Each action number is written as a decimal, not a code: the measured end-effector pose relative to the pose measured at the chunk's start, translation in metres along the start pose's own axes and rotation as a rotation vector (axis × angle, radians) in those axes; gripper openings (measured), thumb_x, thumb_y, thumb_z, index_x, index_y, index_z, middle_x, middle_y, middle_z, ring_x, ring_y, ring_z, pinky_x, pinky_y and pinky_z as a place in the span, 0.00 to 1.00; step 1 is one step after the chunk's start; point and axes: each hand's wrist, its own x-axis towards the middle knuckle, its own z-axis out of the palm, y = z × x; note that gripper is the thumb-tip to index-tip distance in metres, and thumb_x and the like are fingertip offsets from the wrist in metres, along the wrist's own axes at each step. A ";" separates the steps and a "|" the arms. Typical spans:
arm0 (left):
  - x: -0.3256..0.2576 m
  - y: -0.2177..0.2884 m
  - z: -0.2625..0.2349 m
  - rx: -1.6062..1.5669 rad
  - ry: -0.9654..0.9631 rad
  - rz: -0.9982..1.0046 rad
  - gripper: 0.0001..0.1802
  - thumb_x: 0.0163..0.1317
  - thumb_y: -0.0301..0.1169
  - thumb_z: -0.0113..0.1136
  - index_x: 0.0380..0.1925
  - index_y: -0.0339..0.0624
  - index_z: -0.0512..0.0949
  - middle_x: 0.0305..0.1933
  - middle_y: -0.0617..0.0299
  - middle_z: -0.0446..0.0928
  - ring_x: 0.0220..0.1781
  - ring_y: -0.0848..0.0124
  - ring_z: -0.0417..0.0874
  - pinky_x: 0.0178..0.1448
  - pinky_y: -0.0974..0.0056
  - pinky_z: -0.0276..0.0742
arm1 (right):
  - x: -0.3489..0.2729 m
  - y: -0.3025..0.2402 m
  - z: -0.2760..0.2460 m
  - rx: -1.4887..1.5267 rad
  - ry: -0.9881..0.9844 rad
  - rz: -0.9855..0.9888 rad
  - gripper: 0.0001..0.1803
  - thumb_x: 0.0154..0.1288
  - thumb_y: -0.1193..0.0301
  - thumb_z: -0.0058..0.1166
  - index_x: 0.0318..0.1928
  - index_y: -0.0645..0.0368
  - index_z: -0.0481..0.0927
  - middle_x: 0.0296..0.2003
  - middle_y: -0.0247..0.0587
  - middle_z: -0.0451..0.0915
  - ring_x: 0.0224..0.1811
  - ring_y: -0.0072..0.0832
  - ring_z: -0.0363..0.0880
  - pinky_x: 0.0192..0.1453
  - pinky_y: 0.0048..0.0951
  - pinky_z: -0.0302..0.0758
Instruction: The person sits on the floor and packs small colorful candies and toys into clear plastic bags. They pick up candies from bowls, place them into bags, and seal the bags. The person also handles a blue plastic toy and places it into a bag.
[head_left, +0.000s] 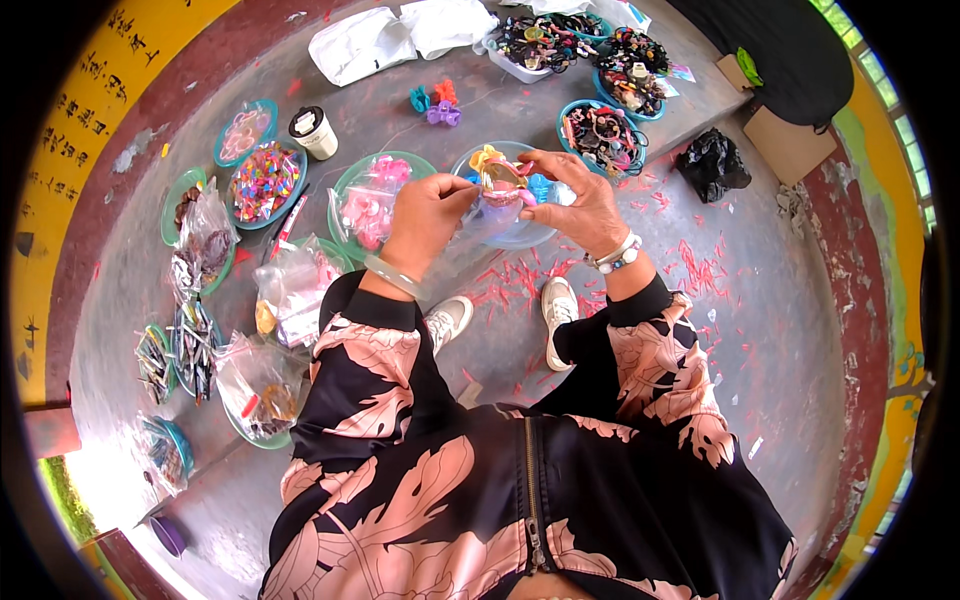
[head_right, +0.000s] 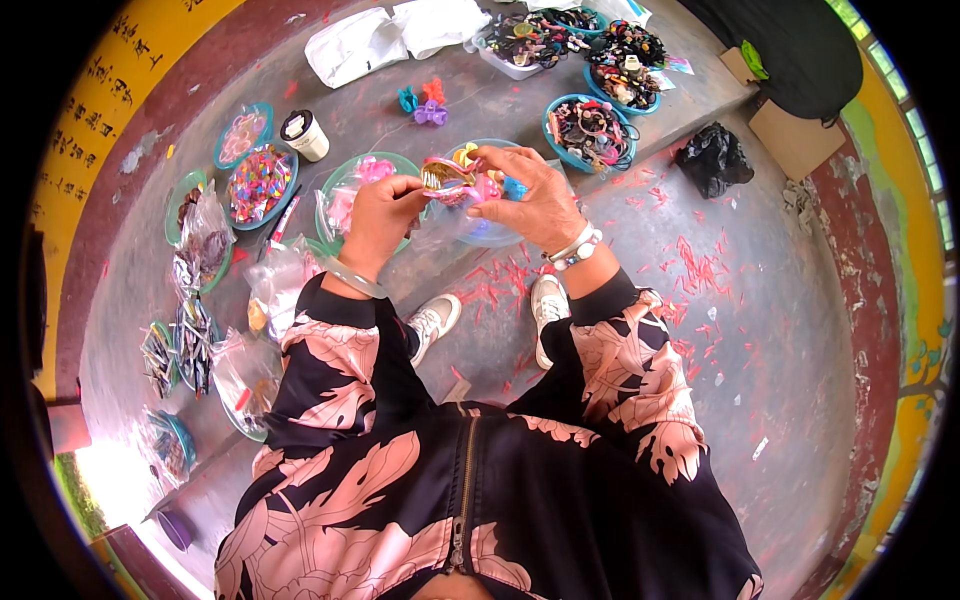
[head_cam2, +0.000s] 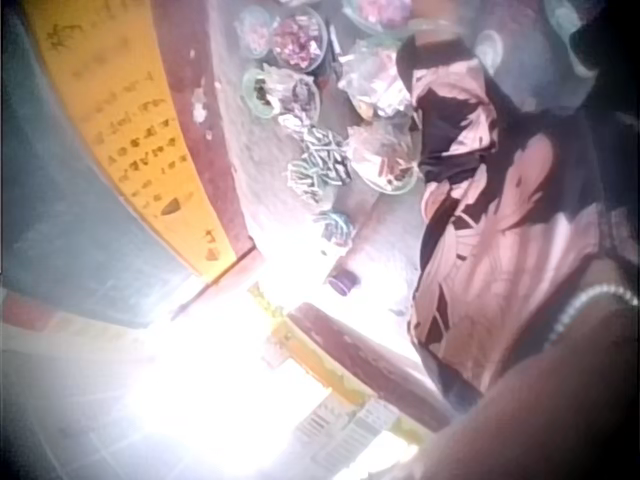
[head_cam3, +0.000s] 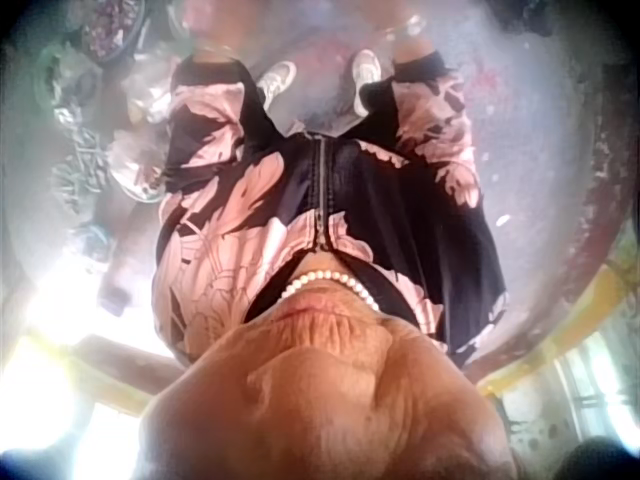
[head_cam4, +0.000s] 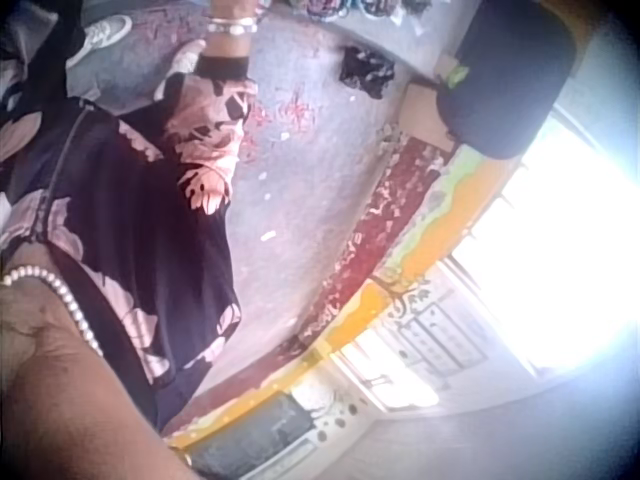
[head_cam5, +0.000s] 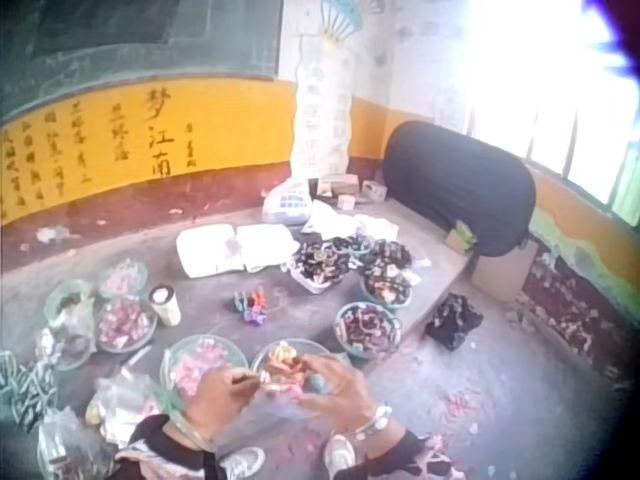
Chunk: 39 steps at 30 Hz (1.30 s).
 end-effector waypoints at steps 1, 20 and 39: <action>0.001 0.000 0.000 -0.001 -0.003 -0.011 0.13 0.55 0.35 0.60 0.29 0.35 0.80 0.18 0.64 0.76 0.17 0.80 0.74 0.23 0.73 0.68 | 0.000 -0.001 -0.002 -0.011 -0.008 -0.010 0.33 0.40 0.70 0.69 0.52 0.56 0.75 0.46 0.37 0.76 0.50 0.28 0.72 0.55 0.30 0.68; 0.006 -0.013 0.004 0.011 0.071 0.059 0.08 0.52 0.26 0.58 0.32 0.35 0.80 0.21 0.62 0.78 0.21 0.76 0.76 0.28 0.71 0.70 | 0.000 -0.004 0.001 -0.411 -0.063 -0.204 0.32 0.33 0.73 0.68 0.47 0.58 0.77 0.42 0.42 0.79 0.50 0.40 0.72 0.54 0.35 0.70; 0.005 -0.020 0.008 0.398 -0.043 0.190 0.17 0.46 0.20 0.56 0.41 0.35 0.72 0.27 0.62 0.74 0.27 0.76 0.77 0.34 0.71 0.72 | -0.006 -0.008 0.009 -0.740 -0.111 -0.193 0.29 0.40 0.68 0.65 0.48 0.57 0.76 0.38 0.41 0.77 0.49 0.36 0.71 0.53 0.36 0.66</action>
